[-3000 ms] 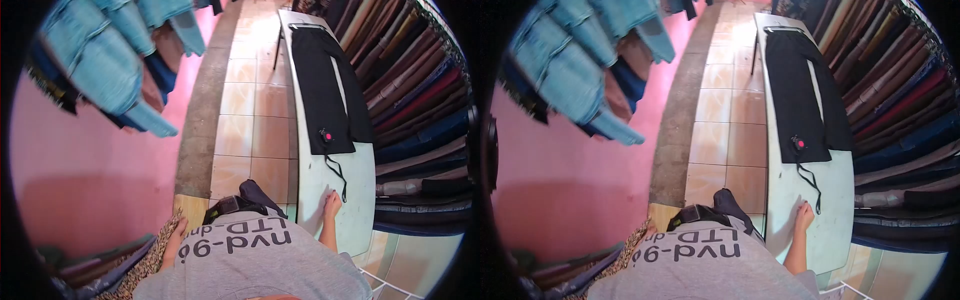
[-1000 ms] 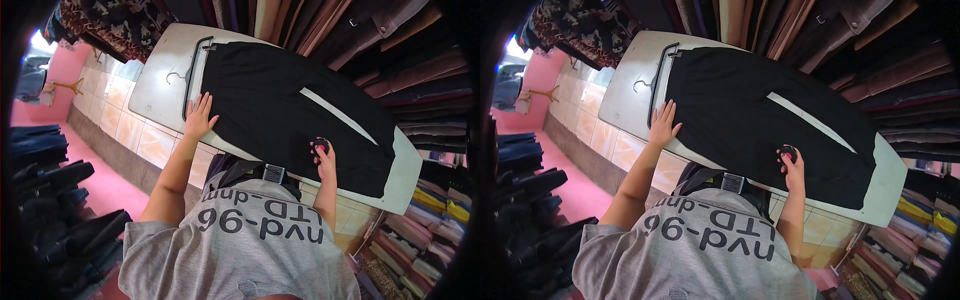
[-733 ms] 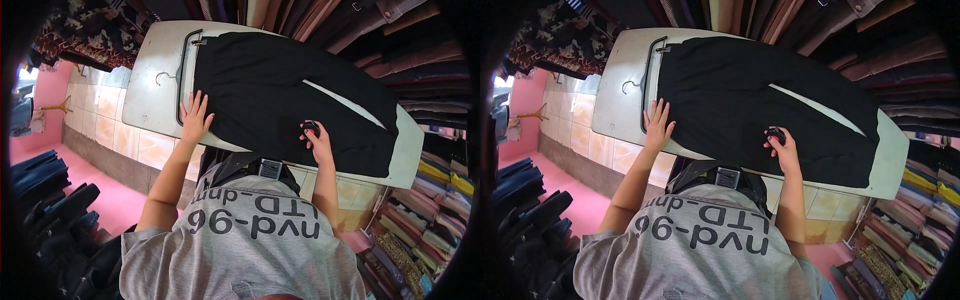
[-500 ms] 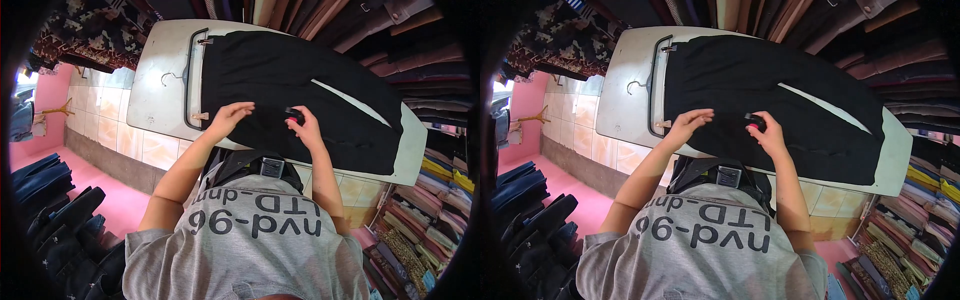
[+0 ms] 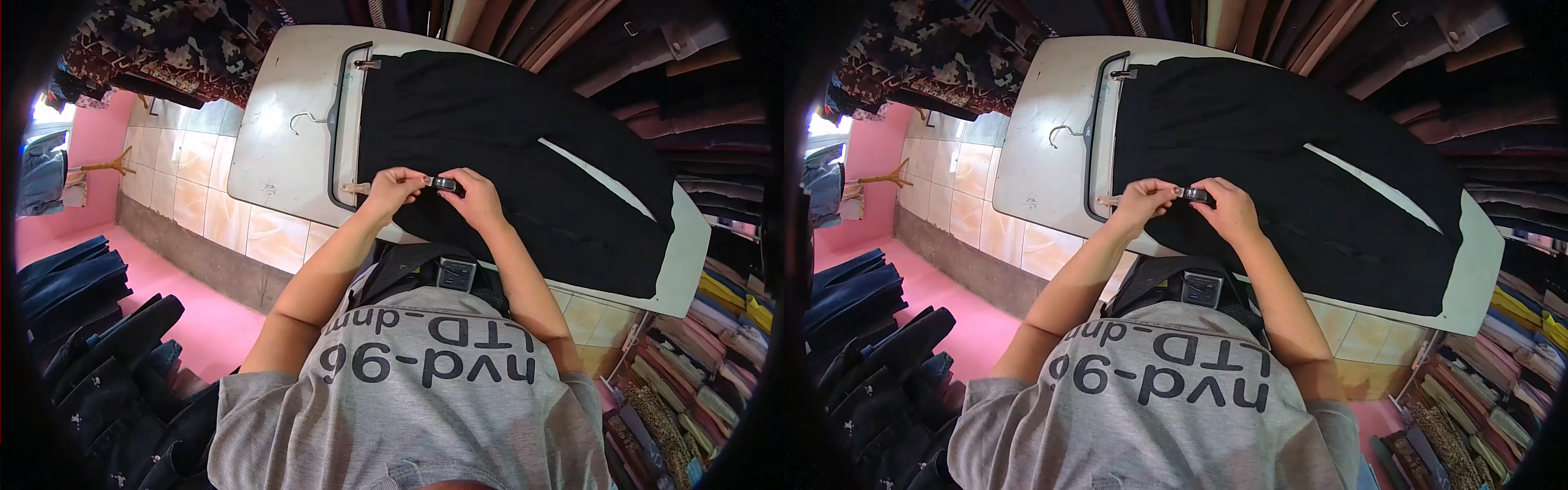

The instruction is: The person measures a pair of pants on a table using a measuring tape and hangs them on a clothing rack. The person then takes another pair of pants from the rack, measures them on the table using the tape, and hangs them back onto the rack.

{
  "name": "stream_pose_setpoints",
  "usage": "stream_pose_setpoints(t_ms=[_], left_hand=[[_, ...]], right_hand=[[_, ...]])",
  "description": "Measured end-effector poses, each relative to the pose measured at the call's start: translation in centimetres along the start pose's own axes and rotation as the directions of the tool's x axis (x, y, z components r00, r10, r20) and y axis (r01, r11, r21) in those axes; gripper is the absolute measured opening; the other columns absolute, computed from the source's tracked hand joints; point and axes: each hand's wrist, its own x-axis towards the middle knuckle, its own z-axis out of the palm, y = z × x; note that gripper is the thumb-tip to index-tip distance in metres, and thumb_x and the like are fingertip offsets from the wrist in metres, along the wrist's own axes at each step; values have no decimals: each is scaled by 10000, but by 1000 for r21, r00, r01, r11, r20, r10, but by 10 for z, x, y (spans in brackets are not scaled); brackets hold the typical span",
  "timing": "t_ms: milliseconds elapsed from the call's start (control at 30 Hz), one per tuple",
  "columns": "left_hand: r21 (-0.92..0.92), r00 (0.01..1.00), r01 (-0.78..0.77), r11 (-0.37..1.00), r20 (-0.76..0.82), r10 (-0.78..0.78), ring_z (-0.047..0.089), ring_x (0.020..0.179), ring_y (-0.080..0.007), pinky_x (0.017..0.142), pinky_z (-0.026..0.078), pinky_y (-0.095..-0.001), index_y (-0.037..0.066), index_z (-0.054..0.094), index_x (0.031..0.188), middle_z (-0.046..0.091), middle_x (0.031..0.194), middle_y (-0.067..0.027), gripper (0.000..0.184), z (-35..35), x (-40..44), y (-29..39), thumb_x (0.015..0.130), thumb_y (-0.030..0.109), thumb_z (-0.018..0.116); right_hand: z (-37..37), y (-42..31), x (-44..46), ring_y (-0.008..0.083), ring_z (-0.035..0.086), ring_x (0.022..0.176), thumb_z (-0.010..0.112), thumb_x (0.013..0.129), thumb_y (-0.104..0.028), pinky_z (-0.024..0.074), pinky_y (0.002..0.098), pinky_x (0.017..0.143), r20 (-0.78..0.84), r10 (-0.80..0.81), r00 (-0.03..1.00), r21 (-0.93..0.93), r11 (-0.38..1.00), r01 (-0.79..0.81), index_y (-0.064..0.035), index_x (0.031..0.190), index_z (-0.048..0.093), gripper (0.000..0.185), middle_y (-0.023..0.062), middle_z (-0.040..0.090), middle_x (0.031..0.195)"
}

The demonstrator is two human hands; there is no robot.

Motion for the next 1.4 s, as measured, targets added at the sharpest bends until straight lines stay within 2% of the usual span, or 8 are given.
stream_pose_setpoints(t_ms=[100, 167, 300, 367, 700, 767, 1067, 1400], left_hand=[[544, 901, -233, 806, -191, 390, 568, 592, -69, 526, 430, -221, 41, 690, 852, 646, 692, -13, 98, -23, -2, 7, 827, 136, 682], [693, 783, -256, 674, -261, 565, 610, 553, -155, 543, 467, -304, 42, 691, 855, 647, 650, -88, 127, -38, -8, 12, 800, 156, 691], [694, 799, -94, 714, -374, 470, 639, 623, -210, 577, 478, -326, 61, 688, 845, 666, 725, -98, 124, -49, -17, 24, 805, 179, 685], [816, 725, 10, 579, -405, 558, 642, 671, -242, 615, 477, -340, 72, 687, 854, 682, 787, -85, 141, -56, -11, 16, 813, 207, 687], [880, 672, 32, 474, -370, 641, 624, 773, -251, 642, 486, -373, 112, 672, 813, 645, 795, -50, 84, -53, -13, 16, 800, 195, 678], [919, 489, -44, 391, -321, 811, 617, 784, -230, 670, 487, -364, 136, 675, 800, 636, 777, -22, 48, -50, -12, 16, 788, 182, 681], [976, 534, -101, -191, 216, 818, 582, 872, -185, 697, 440, -323, 118, 667, 1041, 672, 1005, 22, 268, -67, -21, -3, 791, 215, 655], [973, 637, -27, -229, 194, 746, 462, 1089, -214, 859, 344, -382, 82, 568, 1211, 528, 1226, -18, 458, -55, -35, -16, 808, 293, 616]], right_hand=[[5, 4, 0, 284, 634, 793, 729, 728, -138, 505, 368, 668, -9, 55, 998, -48, 997, -55, -99, 951, 633, 246, 61, 636, 861], [8, 5, -1, 282, 635, 796, 729, 728, -138, 506, 369, 667, -24, 85, 996, -62, 994, -87, -100, 951, 634, 246, 59, 636, 865], [16, 4, 2, 280, 634, 793, 729, 731, -142, 506, 371, 666, -23, 73, 997, -73, 995, -74, -100, 943, 633, 236, 55, 632, 858], [21, 2, 5, 281, 634, 791, 728, 731, -143, 506, 372, 667, -27, 57, 998, -86, 995, -59, -99, 939, 633, 233, 55, 631, 855], [31, 2, 9, 282, 634, 785, 722, 730, -141, 509, 378, 670, -41, 51, 998, -130, 990, -56, -102, 927, 630, 221, 56, 628, 848], [33, 3, 10, 282, 633, 784, 722, 729, -144, 510, 378, 669, -47, 48, 998, -136, 989, -54, -103, 925, 630, 221, 56, 627, 847], [34, 4, 9, 282, 632, 779, 725, 726, -147, 510, 377, 664, -62, 45, 997, -144, 988, -54, -108, 915, 626, 217, 50, 626, 844], [25, 3, 4, 285, 636, 782, 731, 725, -161, 511, 381, 669, -78, 91, 993, -164, 981, -103, -120, 926, 643, 223, 53, 632, 849]])
